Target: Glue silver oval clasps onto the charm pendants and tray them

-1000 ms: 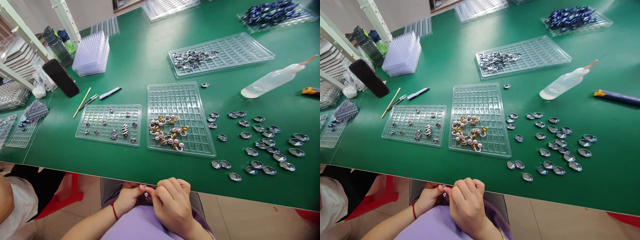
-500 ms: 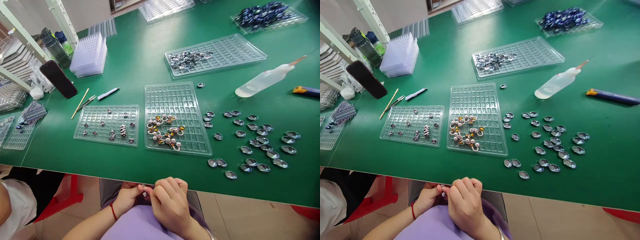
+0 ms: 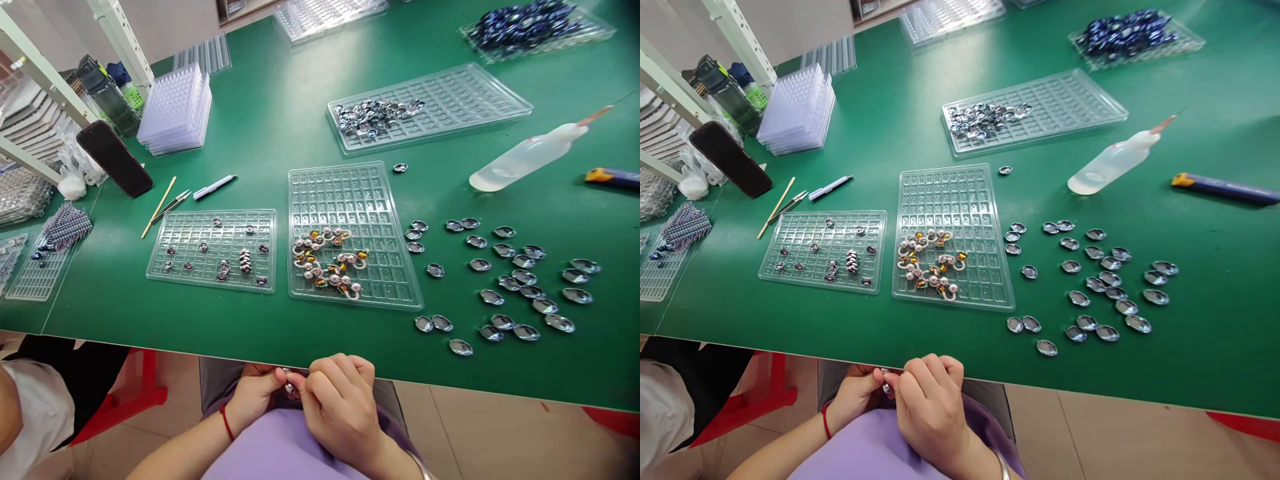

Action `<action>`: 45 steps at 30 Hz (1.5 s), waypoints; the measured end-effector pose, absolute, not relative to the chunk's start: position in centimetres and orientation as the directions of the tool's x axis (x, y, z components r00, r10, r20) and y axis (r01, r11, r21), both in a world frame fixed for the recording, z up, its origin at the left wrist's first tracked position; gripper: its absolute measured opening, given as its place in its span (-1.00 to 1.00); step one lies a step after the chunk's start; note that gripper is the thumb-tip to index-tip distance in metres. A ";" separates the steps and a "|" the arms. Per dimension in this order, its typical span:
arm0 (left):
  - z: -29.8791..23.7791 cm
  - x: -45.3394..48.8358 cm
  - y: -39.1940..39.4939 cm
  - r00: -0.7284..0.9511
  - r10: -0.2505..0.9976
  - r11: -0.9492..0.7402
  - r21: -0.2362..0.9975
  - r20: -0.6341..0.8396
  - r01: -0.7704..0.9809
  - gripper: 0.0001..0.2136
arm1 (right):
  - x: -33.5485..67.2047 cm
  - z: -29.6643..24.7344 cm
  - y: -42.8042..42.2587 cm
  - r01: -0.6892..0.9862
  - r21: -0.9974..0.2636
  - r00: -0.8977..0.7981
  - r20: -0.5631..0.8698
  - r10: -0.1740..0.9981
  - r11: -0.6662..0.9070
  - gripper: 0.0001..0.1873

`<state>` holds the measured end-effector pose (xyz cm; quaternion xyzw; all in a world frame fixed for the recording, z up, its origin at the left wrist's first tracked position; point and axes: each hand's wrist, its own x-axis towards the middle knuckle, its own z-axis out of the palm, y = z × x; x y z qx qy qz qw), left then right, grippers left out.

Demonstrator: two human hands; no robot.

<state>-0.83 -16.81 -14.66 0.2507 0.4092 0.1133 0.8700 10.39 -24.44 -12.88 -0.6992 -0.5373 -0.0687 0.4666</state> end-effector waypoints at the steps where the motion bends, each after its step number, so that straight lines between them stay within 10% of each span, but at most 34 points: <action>1: -14.6 -0.8 -16.8 0.642 0.402 0.849 0.529 -0.653 0.007 -0.57 | 10.4 -12.9 -24.4 0.816 -0.578 0.412 0.599 0.687 0.016 -0.63; 45: -13.5 -0.7 -15.8 0.677 0.353 0.829 0.551 -0.646 0.093 -0.55 | 10.8 -13.0 -24.4 0.812 -0.579 0.391 0.637 0.664 0.077 -0.65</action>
